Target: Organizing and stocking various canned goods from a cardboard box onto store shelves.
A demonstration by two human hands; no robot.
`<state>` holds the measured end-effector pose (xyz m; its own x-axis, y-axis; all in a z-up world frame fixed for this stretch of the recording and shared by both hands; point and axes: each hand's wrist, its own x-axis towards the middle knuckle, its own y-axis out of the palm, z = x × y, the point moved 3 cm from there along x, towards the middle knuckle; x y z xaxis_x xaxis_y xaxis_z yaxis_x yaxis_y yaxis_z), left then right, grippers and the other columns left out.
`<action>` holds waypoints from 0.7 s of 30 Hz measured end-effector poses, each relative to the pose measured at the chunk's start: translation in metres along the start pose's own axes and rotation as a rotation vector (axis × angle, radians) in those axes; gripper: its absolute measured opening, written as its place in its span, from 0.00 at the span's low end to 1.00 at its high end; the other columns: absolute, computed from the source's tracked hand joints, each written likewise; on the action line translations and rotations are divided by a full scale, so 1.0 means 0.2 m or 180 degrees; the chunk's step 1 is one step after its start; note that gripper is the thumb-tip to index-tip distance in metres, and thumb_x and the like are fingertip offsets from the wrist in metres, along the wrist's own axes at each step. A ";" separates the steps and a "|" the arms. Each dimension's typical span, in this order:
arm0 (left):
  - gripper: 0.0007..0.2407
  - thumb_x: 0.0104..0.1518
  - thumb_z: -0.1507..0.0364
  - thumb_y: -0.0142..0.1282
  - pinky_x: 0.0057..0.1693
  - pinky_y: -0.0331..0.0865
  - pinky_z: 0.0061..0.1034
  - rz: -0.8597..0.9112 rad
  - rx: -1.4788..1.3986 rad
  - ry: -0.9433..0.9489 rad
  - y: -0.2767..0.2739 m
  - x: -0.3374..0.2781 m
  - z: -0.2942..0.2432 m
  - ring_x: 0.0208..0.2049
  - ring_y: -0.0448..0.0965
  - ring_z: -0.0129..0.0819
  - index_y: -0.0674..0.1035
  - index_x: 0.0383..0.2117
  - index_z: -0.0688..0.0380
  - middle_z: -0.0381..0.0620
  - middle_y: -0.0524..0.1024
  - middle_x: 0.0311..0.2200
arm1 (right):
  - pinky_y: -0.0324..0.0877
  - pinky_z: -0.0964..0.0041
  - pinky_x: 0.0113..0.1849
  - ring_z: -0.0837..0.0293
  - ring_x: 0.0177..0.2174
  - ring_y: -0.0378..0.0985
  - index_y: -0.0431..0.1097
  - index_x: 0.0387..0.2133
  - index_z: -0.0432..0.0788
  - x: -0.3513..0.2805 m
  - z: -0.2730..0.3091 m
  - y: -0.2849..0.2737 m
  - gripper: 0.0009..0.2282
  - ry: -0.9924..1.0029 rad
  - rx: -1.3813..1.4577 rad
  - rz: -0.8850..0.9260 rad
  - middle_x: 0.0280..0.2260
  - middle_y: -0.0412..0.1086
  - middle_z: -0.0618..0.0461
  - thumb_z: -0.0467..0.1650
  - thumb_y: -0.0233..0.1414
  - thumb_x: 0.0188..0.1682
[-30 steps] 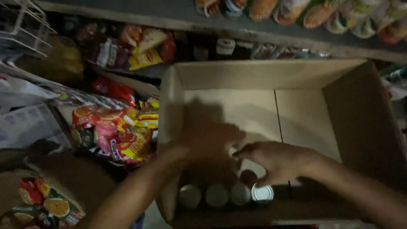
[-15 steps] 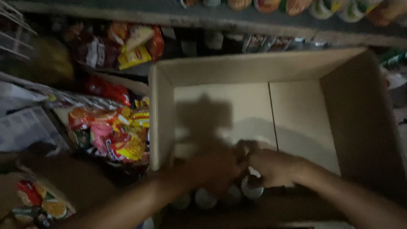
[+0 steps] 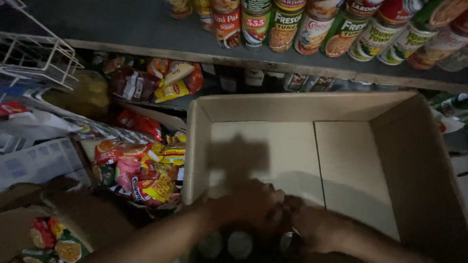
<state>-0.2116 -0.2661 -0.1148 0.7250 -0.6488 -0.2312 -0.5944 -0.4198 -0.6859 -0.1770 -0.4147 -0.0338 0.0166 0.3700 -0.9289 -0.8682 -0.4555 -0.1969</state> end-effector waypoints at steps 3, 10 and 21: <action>0.17 0.55 0.58 0.57 0.46 0.74 0.46 -0.0145 -0.0108 -0.0234 -0.02 -0.01 0.01 0.37 0.81 0.56 0.80 0.42 0.58 0.61 0.80 0.34 | 0.75 0.59 0.47 0.52 0.43 0.80 0.73 0.48 0.39 0.01 0.01 0.03 0.14 0.0013 0.0113 -0.0137 0.46 0.77 0.41 0.34 0.53 0.53; 0.19 0.44 0.65 0.69 0.49 0.72 0.45 -0.0477 0.0114 -0.0344 -0.23 0.00 0.09 0.44 0.79 0.53 0.81 0.43 0.56 0.55 0.80 0.40 | 0.76 0.61 0.45 0.55 0.42 0.80 0.74 0.44 0.39 0.04 0.04 0.00 0.12 -0.0149 0.0062 -0.0517 0.44 0.76 0.43 0.33 0.56 0.50; 0.27 0.36 0.67 0.73 0.57 0.73 0.35 -0.2515 -0.0500 -0.0168 -0.43 -0.11 0.04 0.49 0.81 0.46 0.79 0.48 0.56 0.52 0.82 0.46 | 0.72 0.59 0.50 0.52 0.52 0.70 0.78 0.45 0.47 -0.22 -0.17 -0.07 0.21 -0.1919 0.0080 -0.1921 0.51 0.67 0.51 0.21 0.60 0.35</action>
<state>-0.1739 -0.2097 -0.0568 0.9645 -0.0938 0.2467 0.0617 -0.8287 -0.5563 -0.1483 -0.4511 -0.0003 0.2192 0.9145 -0.3400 -0.8063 -0.0264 -0.5909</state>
